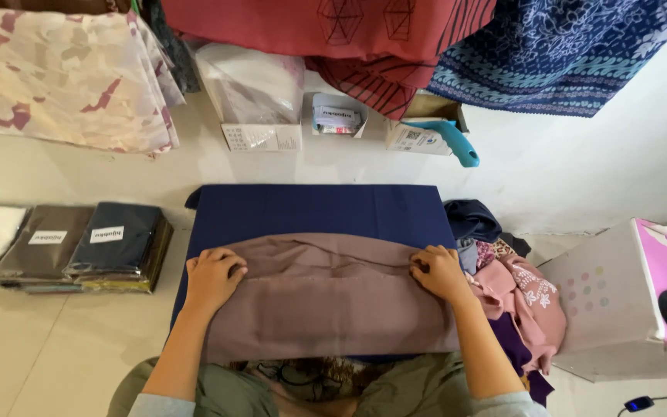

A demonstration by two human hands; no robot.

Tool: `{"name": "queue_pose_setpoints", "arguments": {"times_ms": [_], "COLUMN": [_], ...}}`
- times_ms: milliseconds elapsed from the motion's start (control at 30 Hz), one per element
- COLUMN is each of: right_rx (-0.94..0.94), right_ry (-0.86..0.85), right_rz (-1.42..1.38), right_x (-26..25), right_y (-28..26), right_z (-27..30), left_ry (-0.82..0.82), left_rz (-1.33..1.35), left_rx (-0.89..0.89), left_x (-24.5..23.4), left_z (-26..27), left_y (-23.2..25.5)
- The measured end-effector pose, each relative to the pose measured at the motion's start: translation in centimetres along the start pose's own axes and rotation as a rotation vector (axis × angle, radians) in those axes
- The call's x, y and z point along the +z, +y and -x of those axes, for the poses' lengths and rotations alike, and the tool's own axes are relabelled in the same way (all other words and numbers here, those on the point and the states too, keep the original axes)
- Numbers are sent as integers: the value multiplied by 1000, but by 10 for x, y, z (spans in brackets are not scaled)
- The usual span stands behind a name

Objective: Cleaning fabric with a lint roller and folding it into a square shape.

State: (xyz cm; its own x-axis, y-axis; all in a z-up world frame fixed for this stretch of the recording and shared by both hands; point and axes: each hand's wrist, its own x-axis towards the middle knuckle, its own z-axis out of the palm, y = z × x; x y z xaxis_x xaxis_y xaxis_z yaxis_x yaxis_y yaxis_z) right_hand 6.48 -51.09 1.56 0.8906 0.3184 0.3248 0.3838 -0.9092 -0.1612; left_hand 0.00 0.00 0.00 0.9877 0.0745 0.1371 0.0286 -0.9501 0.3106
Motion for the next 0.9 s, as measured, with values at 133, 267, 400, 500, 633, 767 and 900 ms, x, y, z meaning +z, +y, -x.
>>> {"name": "queue_pose_setpoints", "arguments": {"times_ms": [133,267,400,500,633,767,900], "right_rx": [-31,18,69,-271,56,-3,-8], "right_ry": [26,275,400,338,-257,-207,36], "right_rz": [40,279,276,-234,-297,-118,-71], "right_x": [8,45,27,-2,2,5,34], "right_y": [17,52,50,45,52,59,79], "right_z": [-33,-67,-76,-70,-49,-61,-96], "left_ry": [-117,-289,-261,-169,-130,-182,-140], "left_rz": [-51,-26,4,-4,77,126,136], "left_rx": [56,99,142,236,164,41,-12], "left_x": [-16,-33,-18,-7,-17,-40,-31], "left_z": [-20,-27,-36,-40,-58,-92,-124], "left_y": [5,10,-9,-21,-20,-4,-10]}}
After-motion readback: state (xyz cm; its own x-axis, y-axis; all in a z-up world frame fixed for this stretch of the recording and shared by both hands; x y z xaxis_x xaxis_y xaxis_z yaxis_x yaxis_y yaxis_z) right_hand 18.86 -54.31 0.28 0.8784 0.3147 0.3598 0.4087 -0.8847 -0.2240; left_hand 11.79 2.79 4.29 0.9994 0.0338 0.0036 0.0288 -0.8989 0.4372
